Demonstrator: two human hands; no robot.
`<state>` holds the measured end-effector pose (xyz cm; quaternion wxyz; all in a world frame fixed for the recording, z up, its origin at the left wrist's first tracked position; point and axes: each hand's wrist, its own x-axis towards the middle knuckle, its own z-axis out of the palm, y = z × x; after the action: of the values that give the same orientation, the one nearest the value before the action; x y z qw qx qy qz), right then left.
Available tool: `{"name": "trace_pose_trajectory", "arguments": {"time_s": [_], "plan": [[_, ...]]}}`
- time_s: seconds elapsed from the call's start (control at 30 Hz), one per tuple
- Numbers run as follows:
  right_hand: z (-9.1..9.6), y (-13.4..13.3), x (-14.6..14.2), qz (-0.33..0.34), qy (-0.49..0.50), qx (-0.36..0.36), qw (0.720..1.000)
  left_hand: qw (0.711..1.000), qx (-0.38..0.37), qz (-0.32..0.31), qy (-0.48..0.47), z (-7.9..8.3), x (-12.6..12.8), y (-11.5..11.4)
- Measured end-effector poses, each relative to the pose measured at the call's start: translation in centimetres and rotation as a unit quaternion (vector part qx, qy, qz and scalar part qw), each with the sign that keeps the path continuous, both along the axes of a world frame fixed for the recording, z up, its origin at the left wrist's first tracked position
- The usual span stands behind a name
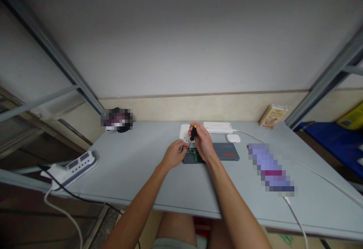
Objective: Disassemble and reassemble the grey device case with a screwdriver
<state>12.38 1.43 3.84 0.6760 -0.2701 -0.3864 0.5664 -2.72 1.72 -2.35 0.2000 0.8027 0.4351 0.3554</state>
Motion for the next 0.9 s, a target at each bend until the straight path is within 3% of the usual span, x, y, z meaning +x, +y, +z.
{"name": "trace_pose_trajectory", "arguments": {"time_s": [0.5, 0.9], "plan": [[0.23, 0.19, 0.16, 0.004, 0.026, 0.006, 1.0, 1.0, -0.001, 0.002, -0.002, 0.07, 0.06, -0.05], [-0.2, 0.03, -0.08, -0.01, -0.025, 0.03, 0.999, 1.0, -0.004, 0.008, 0.011, 0.23, 0.11, -0.08]]}}
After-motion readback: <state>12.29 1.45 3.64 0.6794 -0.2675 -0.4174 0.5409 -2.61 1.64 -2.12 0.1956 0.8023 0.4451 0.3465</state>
